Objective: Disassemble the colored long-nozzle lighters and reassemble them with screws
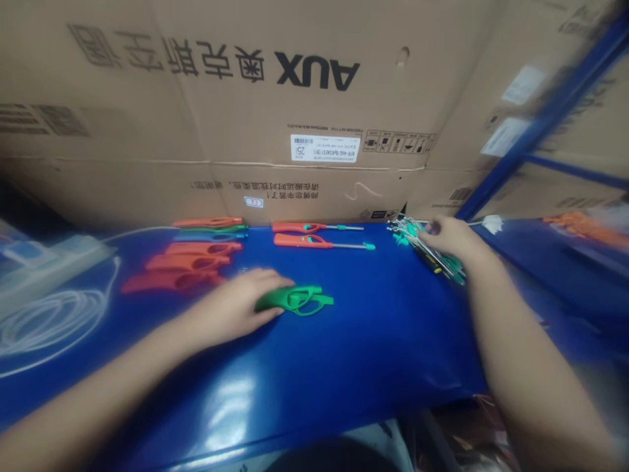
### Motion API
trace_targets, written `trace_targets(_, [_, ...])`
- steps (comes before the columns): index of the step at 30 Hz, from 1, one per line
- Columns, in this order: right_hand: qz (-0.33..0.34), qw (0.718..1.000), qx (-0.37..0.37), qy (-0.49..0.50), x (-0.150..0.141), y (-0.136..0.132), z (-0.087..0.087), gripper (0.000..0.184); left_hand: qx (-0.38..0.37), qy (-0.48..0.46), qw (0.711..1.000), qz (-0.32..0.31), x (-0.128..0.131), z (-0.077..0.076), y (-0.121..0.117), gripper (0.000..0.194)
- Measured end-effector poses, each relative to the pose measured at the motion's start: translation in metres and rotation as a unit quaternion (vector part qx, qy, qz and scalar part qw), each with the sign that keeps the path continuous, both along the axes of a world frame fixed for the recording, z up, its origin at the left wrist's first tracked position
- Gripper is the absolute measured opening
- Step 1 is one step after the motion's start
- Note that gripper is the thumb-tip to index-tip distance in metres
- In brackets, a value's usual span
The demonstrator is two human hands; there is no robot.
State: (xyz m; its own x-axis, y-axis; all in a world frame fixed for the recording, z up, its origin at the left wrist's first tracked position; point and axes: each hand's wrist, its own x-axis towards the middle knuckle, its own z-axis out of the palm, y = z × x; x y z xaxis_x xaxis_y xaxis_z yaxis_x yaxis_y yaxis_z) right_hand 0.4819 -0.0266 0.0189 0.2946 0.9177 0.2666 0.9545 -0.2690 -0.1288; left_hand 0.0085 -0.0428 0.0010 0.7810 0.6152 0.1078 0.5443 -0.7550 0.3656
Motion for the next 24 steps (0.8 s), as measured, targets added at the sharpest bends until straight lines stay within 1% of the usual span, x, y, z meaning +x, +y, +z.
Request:
trace_targets(2, [-0.011,0.998,-0.057,0.008,0.005,-0.004,0.002,0.013,0.007,0.020,0.999,0.024,-0.003,0.003,0.000,0.048])
trace_targets(4, [-0.023,0.996,-0.084,0.010,0.006,-0.005,0.002,0.014,0.005,0.040,0.998,0.043,-0.006,0.005,0.001,0.049])
trace_targets(6, [-0.043,0.996,-0.084,0.005,0.003,-0.004,0.002,0.012,-0.010,0.048,0.998,0.041,-0.008,0.008,0.003,0.040])
trace_targets(8, [-0.061,0.996,-0.065,-0.004,-0.007,-0.002,0.002,0.009,-0.029,0.042,0.998,0.031,-0.009,0.010,0.004,0.029])
trace_targets(10, [-0.060,0.998,-0.030,-0.016,-0.025,-0.001,0.004,0.018,-0.042,0.029,0.998,0.030,-0.008,0.011,0.003,0.025])
trace_targets(12, [-0.007,1.000,0.015,-0.013,-0.053,-0.004,0.005,0.024,-0.051,0.015,0.998,0.032,-0.006,0.011,0.002,0.024])
trace_targets(13, [0.080,0.995,0.062,0.018,-0.070,-0.007,0.005,0.023,-0.055,0.009,0.998,0.031,-0.006,0.011,0.001,0.024])
trace_targets(14, [0.190,0.976,0.083,0.063,-0.089,-0.012,0.004,0.022,-0.061,0.003,0.998,0.029,-0.005,0.011,0.001,0.023])
trace_targets(15, [0.297,0.947,0.064,0.110,-0.107,-0.017,0.002,0.021,-0.065,-0.001,0.998,0.027,-0.004,0.011,0.000,0.023])
trace_targets(16, [0.386,0.911,0.020,0.147,-0.124,-0.023,-0.001,0.022,-0.069,-0.006,0.997,0.026,-0.004,0.011,-0.001,0.022])
trace_targets(17, [0.450,0.876,-0.037,0.170,-0.140,-0.030,-0.004,0.025,-0.072,-0.010,0.997,0.025,-0.003,0.012,-0.001,0.022])
trace_targets(18, [0.487,0.849,-0.081,0.188,-0.153,-0.035,-0.008,0.030,-0.075,-0.015,0.997,0.023,-0.003,0.012,-0.001,0.022])
trace_targets(19, [0.506,0.832,-0.110,0.198,-0.164,-0.040,-0.012,0.034,-0.077,-0.020,0.997,0.019,-0.002,0.011,-0.001,0.022])
trace_targets(21, [0.502,0.830,-0.129,0.207,-0.177,-0.045,-0.019,0.032,-0.073,-0.028,0.997,0.007,-0.001,0.011,-0.001,0.024])
trace_targets(24, [0.477,0.839,-0.126,0.228,-0.181,-0.045,-0.026,0.027,-0.052,-0.036,0.998,-0.011,0.000,0.009,0.000,0.027])
